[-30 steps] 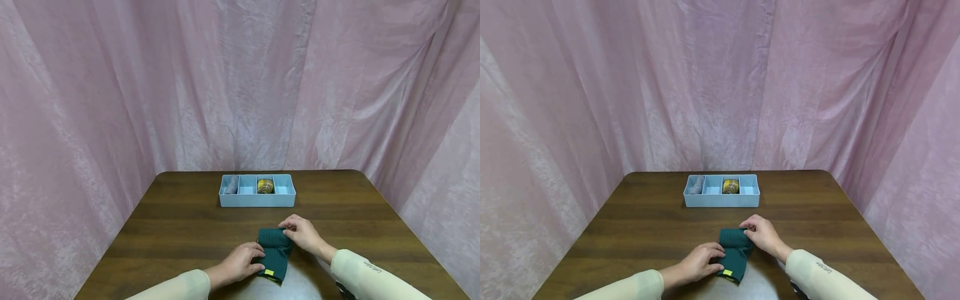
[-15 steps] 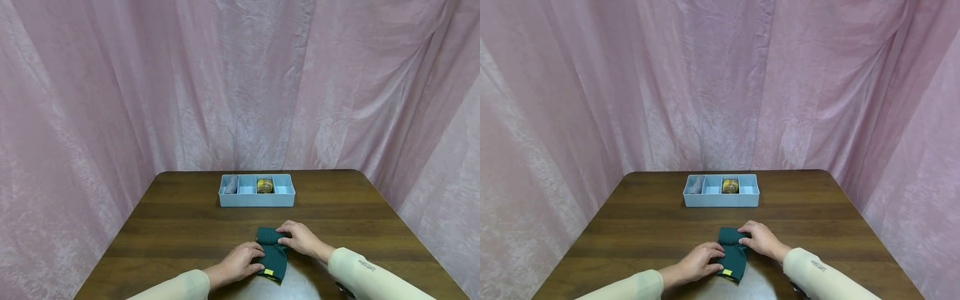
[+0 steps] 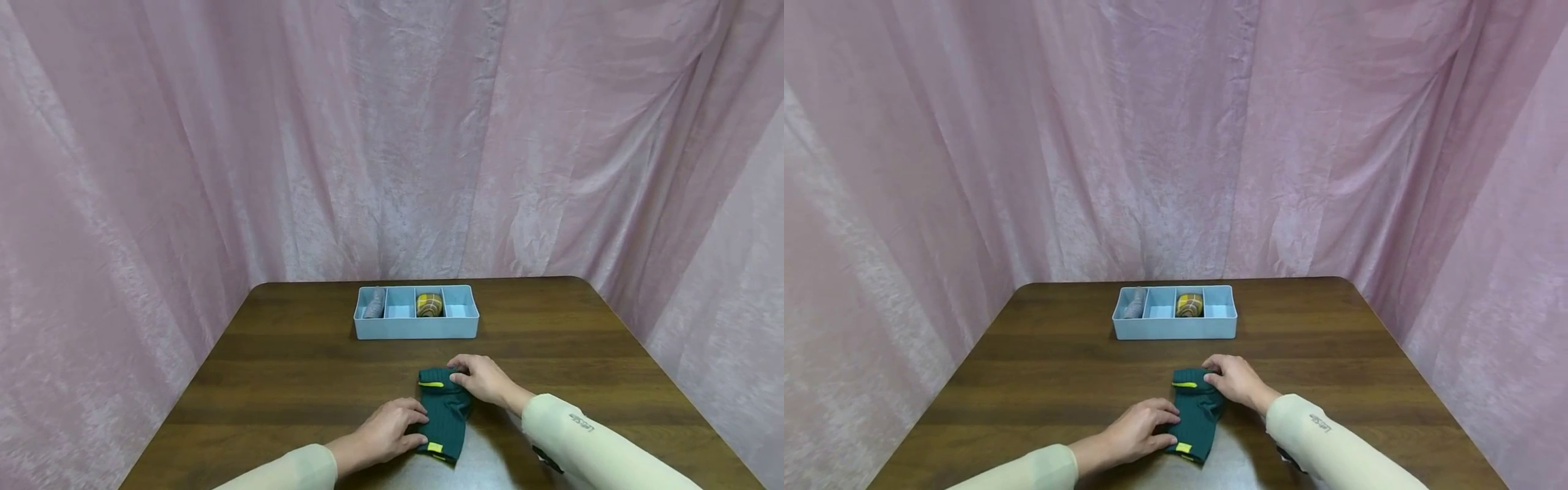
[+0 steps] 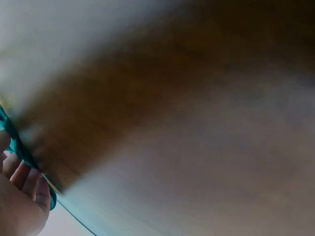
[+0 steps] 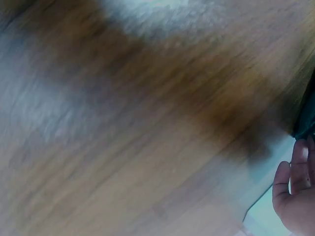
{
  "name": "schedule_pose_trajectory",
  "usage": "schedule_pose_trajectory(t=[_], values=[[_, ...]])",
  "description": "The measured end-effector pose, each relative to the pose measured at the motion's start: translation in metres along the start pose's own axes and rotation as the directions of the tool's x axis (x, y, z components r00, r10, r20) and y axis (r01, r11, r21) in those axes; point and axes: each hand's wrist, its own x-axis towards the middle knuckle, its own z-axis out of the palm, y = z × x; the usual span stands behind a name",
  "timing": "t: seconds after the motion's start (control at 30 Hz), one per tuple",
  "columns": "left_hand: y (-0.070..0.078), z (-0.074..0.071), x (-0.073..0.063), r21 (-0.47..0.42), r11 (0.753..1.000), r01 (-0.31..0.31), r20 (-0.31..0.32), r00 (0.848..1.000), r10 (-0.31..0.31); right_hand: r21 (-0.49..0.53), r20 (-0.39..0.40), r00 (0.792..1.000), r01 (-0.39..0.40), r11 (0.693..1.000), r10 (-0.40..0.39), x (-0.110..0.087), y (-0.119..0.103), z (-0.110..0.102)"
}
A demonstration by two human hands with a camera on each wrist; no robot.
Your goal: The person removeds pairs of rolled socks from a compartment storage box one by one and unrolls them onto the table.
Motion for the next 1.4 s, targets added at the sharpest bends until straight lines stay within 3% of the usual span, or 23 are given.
schedule_pose_trajectory(t=[0.1,0.2,0.27,0.37,0.43,0.53,0.73,0.93,1.17,1.27,1.4], values=[[-0.001,0.000,-0.001,-0.005,1.000,0.002,0.004,1.000,-0.002,0.061,-0.035,0.997,-0.073,0.995,0.075,0.004,-0.001,0.004],[-0.002,-0.001,-0.001,-0.010,1.000,0.012,0.008,1.000,-0.012,0.075,-0.081,0.993,-0.084,0.994,0.090,0.006,-0.001,0.008],[-0.002,0.000,-0.001,-0.013,1.000,0.018,0.009,1.000,-0.018,0.037,-0.122,0.992,-0.036,0.999,0.040,0.006,0.000,0.010],[-0.002,0.000,-0.002,-0.006,1.000,0.014,0.006,1.000,-0.014,-0.074,-0.156,0.983,0.092,0.993,-0.102,0.002,0.001,0.013],[-0.002,0.001,-0.002,-0.002,1.000,0.010,0.004,1.000,-0.010,-0.153,-0.144,0.970,0.174,0.973,-0.197,-0.001,0.001,0.013],[-0.002,0.001,-0.002,0.009,1.000,0.000,0.001,1.000,0.000,-0.210,-0.083,0.962,0.239,0.948,-0.261,-0.005,0.002,0.012],[-0.003,0.000,-0.003,0.009,1.000,-0.004,0.008,1.000,0.003,-0.160,-0.016,0.985,0.168,0.973,-0.173,0.000,0.006,0.009],[-0.003,-0.001,-0.003,0.017,1.000,-0.025,0.005,1.000,0.025,-0.105,-0.057,0.992,0.103,0.989,-0.109,0.008,0.008,0.009],[-0.005,0.000,-0.004,0.017,0.997,-0.077,0.005,0.997,0.077,-0.094,-0.103,0.994,-0.037,0.995,0.027,0.014,0.005,0.010],[-0.005,0.000,-0.005,0.005,0.997,-0.075,0.008,0.997,0.075,-0.116,-0.158,0.987,-0.026,0.993,0.007,0.016,0.006,0.011],[-0.005,0.000,-0.004,0.000,0.997,-0.078,0.008,0.997,0.078,-0.186,-0.176,0.979,0.068,0.980,-0.102,0.016,0.009,0.012]])
